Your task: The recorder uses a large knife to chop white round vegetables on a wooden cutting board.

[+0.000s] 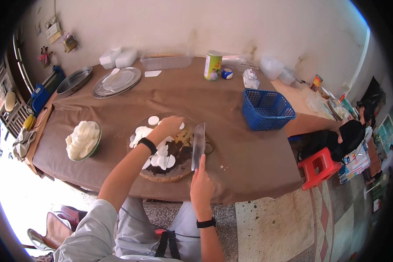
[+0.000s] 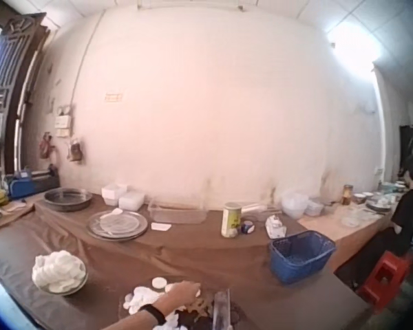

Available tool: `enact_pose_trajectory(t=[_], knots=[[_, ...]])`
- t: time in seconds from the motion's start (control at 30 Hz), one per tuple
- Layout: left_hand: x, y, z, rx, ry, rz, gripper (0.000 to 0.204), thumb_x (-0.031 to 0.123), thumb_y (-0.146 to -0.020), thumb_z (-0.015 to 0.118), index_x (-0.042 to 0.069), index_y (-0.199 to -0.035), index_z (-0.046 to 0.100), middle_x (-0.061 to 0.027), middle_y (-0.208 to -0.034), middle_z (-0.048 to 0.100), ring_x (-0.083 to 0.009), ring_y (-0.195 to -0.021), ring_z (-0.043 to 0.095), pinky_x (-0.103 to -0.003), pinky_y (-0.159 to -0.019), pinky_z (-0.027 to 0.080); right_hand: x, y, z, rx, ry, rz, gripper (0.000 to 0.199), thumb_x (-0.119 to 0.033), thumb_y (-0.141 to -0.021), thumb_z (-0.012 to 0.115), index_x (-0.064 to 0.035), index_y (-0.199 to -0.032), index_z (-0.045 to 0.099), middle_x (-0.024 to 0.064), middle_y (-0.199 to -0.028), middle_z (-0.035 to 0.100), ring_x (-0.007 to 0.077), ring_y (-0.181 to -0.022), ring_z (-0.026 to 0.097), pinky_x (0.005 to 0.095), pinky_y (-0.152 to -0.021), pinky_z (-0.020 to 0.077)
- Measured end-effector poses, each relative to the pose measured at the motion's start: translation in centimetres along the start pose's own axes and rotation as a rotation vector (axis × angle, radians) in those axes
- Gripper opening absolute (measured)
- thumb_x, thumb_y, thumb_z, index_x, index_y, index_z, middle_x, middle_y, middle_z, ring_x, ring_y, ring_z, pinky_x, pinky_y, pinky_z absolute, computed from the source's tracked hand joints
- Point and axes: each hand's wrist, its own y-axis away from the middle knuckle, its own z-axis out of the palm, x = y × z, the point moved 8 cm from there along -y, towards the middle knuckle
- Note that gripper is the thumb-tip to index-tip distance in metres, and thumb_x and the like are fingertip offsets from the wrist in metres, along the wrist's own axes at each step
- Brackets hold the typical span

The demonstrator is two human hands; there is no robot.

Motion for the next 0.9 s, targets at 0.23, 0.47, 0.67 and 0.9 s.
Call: enact_pose_trajectory(t=[0.23, 0.47, 0.67, 0.9], knots=[[2.2, -1.0, 0.2, 0.084, -0.027, 0.155, 0.019, 0.012, -0.083, 0.075, 0.004, -0.1, 0.072, -0.0207, -0.1, 0.077, -0.04, -0.097, 0.077, -0.05, -0.082, 0.062, 0.5, 0.1, -1.1, 0.048, -0.023, -0.004, 0.068, -0.016, -0.108, 0.058, -0.0133, -0.17, 0.029, 0.0164, -0.086, 0.072, 0.0389, -0.07, 0.071, 0.0518, -0.059, 0.0549], [-0.1, -1.8, -0.4, -0.017, 0.02, -0.089, 0.038, 0.023, -0.089, 0.075, 0.004, -0.122, 0.069, -0.0225, -0.1, 0.077, -0.0447, -0.1, 0.073, -0.052, -0.089, 0.06, 0.4, 0.0, -0.1, 0.046, -0.005, 0.0, 0.068, -0.016, -0.108, 0.059, -0.0128, -0.17, 0.03, 0.0163, -0.086, 0.072, 0.0386, -0.07, 0.071, 0.0505, -0.059, 0.0552], [2.6, 1.2, -1.2, -0.176, 0.604, -0.249, 0.043, 0.011, -0.094, 0.066, 0.002, -0.136, 0.067, -0.0171, -0.094, 0.077, -0.0269, -0.083, 0.079, -0.038, -0.071, 0.066, 2.7, -0.1, -0.2, 0.074, -0.216, 0.058, 0.065, -0.013, -0.108, 0.059, -0.0123, -0.168, 0.034, 0.0168, -0.082, 0.073, 0.039, -0.071, 0.072, 0.05, -0.063, 0.0548], [4.9, 7.9, 1.5, -0.106, 1.222, -0.409, 0.033, 0.007, -0.096, 0.066, -0.006, -0.126, 0.07, -0.0133, -0.099, 0.078, -0.0157, -0.079, 0.076, -0.03, -0.07, 0.065, 3.0, -1.0, -1.6, 0.094, -0.343, 0.07, 0.063, -0.01, -0.108, 0.058, -0.0125, -0.167, 0.036, 0.0147, -0.08, 0.074, 0.0369, -0.075, 0.074, 0.0481, -0.068, 0.0553]])
